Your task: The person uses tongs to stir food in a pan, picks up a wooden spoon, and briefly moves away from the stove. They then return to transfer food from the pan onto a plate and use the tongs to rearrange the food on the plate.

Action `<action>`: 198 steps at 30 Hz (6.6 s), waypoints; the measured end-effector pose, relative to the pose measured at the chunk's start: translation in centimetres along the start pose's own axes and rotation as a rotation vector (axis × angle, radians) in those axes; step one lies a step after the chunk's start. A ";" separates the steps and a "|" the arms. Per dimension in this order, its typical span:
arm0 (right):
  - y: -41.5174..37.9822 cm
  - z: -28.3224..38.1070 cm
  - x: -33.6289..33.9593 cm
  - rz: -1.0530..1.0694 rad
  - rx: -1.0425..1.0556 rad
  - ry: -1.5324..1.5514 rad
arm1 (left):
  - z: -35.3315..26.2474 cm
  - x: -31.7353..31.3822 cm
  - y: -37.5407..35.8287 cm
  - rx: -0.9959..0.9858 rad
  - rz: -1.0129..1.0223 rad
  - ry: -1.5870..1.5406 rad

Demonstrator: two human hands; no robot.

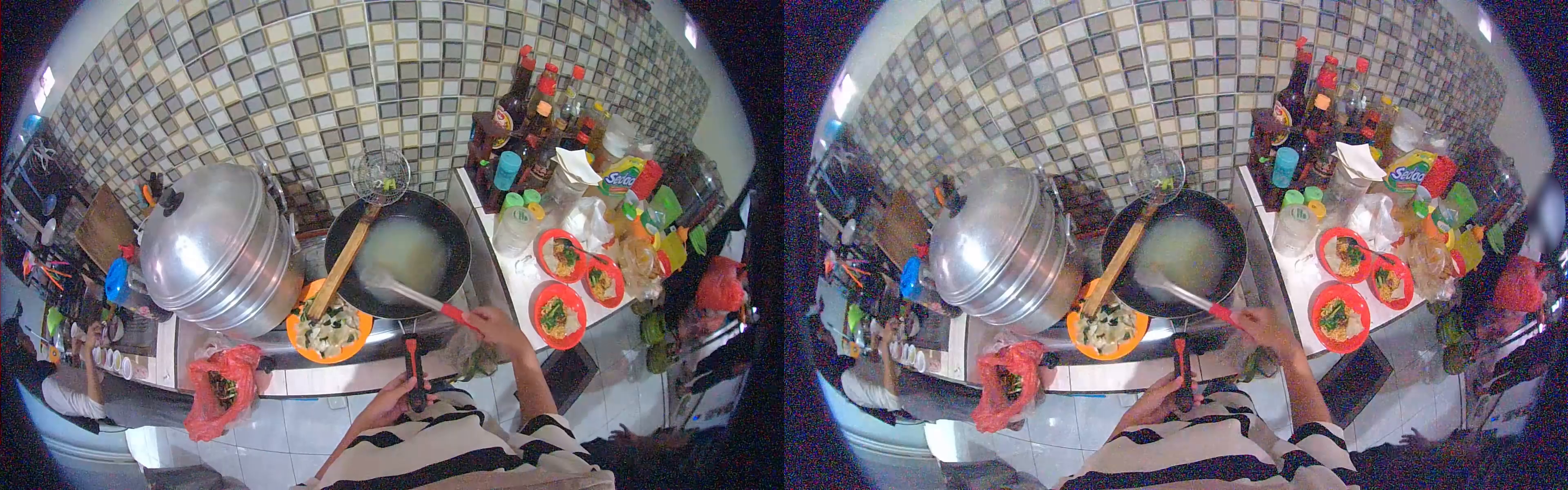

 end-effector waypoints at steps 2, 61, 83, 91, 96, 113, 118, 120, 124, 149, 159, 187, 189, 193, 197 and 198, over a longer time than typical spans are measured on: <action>-0.4 1.3 2.4 -0.211 -0.012 -0.346 | 0.0 0.0 0.1 -0.005 0.023 -0.020; 6.2 3.0 -3.9 -0.348 0.229 -0.610 | 0.3 0.4 0.7 -0.012 0.049 -0.013; 4.3 -0.9 1.2 0.264 0.032 -0.240 | -0.2 -0.2 0.2 0.007 0.057 0.002; 3.7 -2.3 0.5 0.292 -0.039 -0.077 | 0.0 -0.1 0.1 0.016 0.040 -0.001; 3.1 -2.9 -0.1 0.288 -0.078 0.106 | 0.2 0.4 0.4 -0.012 0.038 0.011; -1.8 -3.0 4.1 0.031 -0.080 0.330 | 0.1 -0.4 0.1 0.029 0.032 -0.009; -6.4 -4.6 8.7 -0.168 -0.085 0.291 | 0.2 -0.1 0.4 0.033 0.057 -0.042; -8.3 -5.2 10.8 -0.277 -0.042 0.264 | 0.4 0.0 0.7 0.053 0.096 -0.022; -13.3 -5.6 13.5 -0.461 -0.031 0.260 | 0.6 1.0 1.0 0.059 0.098 -0.001; -20.4 -7.8 10.8 -0.780 -0.081 0.542 | 0.2 0.6 0.6 -0.002 -0.014 -0.012; -7.0 -2.7 0.4 -0.441 0.003 0.512 | -0.2 -0.1 0.1 -0.048 -0.087 0.015; -1.4 -0.7 -4.3 -0.359 -0.019 0.013 | 1.4 2.5 1.5 0.076 -0.101 -0.079; -2.3 -2.4 -3.4 -0.415 0.044 0.096 | 1.5 2.5 1.5 0.049 -0.123 -0.147; -2.3 -8.2 -1.3 -0.501 0.040 -0.106 | 1.0 2.7 1.1 0.010 -0.368 -0.122; -1.4 -13.5 0.7 -0.567 -0.140 -0.191 | 3.1 6.1 1.0 -0.063 -0.498 -0.307; -0.9 -15.4 0.8 -0.587 -0.186 -0.175 | 3.7 6.0 1.1 -0.060 -0.502 -0.308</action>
Point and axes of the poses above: each hand's wrist, its own y-axis towards the middle knuckle, its own x-axis out of the back of the hand, z = x × y, the point moved 9 cm from there along y, towards the middle knuckle, and after that the axes turned 3 degrees about x, right-handed, at the moved point
